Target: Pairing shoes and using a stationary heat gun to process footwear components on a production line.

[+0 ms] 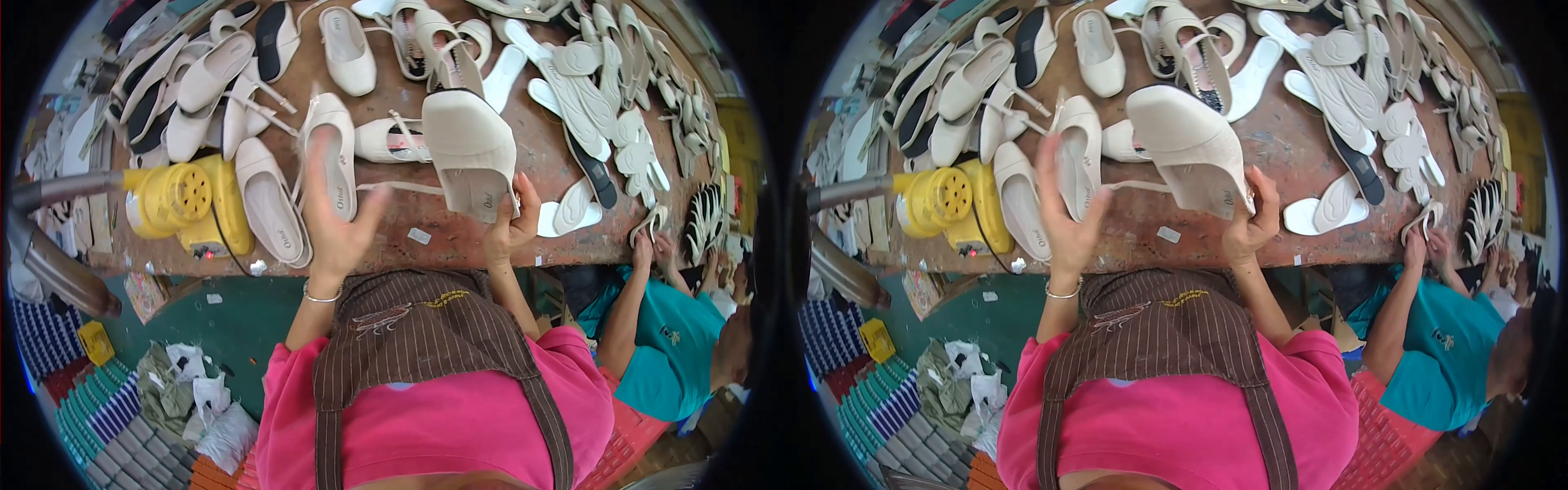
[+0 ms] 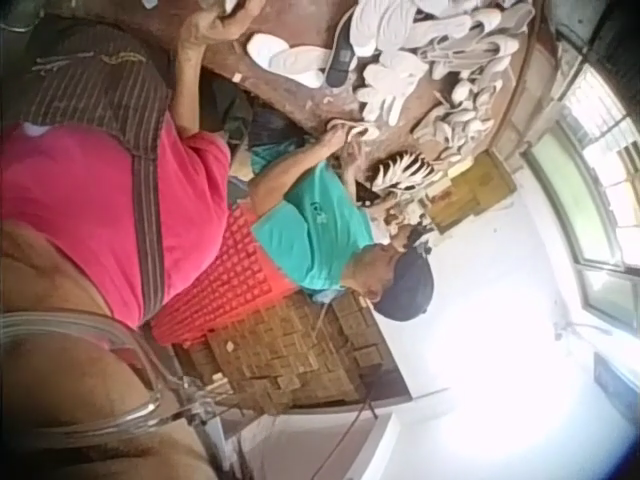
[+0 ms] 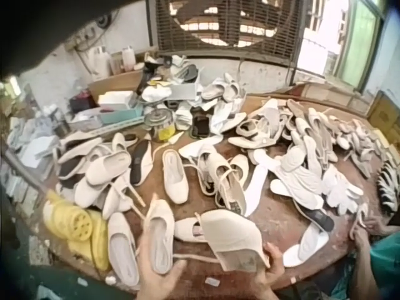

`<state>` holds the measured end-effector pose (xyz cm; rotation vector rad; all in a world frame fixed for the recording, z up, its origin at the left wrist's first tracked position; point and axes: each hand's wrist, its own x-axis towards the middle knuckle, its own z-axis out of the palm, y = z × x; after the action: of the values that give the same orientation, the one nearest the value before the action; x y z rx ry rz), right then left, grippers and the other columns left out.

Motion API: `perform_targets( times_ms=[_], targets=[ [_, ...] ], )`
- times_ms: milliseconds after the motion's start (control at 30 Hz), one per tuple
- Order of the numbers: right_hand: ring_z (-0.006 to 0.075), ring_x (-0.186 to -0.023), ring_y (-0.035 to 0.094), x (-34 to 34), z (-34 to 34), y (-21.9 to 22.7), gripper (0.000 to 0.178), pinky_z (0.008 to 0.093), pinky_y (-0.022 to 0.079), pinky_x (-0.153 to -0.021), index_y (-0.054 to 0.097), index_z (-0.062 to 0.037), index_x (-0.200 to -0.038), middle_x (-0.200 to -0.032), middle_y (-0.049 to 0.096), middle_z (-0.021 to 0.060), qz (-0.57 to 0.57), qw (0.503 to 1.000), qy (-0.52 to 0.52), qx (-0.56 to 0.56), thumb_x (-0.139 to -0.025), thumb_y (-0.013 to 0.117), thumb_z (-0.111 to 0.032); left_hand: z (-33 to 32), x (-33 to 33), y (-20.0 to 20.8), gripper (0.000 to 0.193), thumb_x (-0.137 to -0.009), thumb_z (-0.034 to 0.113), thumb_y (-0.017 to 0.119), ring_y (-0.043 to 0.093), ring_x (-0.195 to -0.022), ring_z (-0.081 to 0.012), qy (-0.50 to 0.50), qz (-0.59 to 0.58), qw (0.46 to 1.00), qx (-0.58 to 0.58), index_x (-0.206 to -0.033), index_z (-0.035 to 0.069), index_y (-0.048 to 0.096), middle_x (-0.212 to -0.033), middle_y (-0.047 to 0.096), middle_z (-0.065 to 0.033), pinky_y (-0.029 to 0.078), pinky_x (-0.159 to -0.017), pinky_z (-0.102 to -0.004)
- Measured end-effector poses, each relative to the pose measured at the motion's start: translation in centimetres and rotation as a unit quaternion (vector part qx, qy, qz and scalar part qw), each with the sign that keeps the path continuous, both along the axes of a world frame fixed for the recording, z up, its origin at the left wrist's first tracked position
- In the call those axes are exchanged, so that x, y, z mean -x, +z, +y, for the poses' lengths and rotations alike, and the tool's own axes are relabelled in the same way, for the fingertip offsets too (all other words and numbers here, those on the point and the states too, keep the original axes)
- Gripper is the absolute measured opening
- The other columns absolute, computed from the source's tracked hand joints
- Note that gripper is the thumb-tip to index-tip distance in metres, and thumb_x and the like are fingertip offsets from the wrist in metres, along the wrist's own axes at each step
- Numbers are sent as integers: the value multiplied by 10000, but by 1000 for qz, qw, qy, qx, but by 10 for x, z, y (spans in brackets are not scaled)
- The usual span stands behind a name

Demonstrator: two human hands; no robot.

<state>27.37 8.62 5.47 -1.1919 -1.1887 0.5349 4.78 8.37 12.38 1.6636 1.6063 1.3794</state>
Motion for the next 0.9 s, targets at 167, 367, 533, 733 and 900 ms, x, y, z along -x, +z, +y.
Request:
perform_targets(
  times_ms=[167,367,533,733,900],
  targets=[
    [138,-956,527,21,-3,7,307,284,409,-842,515,32,-1161,-1075,574,92,52,991,127,7,-901,545,-128,-6,-37,5,767,-723,180,740,469,-1172,-314,-138,-149,978,49,-1320,-63,325,-1269,456,-235,372,-978,-383],
    [83,-867,515,35,-3,-8,254,223,398,-757,557,12,-1106,-976,589,26,268,936,191,129,-878,567,-100,-14,-49,10,718,-721,172,742,558,-1049,-316,-93,-105,990,-5,-1280,-84,372,-1188,510,-233,454,-875,-355],
    [80,-846,541,39,-2,-7,269,237,426,-750,536,2,-1120,-973,601,27,331,891,258,173,-872,569,-95,-19,-54,22,712,-701,148,755,564,-1014,-315,-68,-71,995,-34,-1271,-76,391,-1147,518,-225,469,-833,-361],
    [169,-941,601,38,8,-8,347,314,496,-812,483,-2,-1190,-1067,605,86,407,818,353,203,-852,547,-46,-17,-55,28,675,-697,122,753,576,-902,-257,-71,1,995,-72,-1265,-46,429,-1081,513,-191,507,-681,-296],
    [184,-924,620,42,8,10,357,302,534,-768,477,-15,-1210,-1082,605,97,503,741,375,240,-862,547,-53,-16,-56,27,606,-700,98,741,571,-858,-231,-51,-18,993,-109,-1227,-55,482,-1071,507,-182,510,-607,-263]
  ],
)
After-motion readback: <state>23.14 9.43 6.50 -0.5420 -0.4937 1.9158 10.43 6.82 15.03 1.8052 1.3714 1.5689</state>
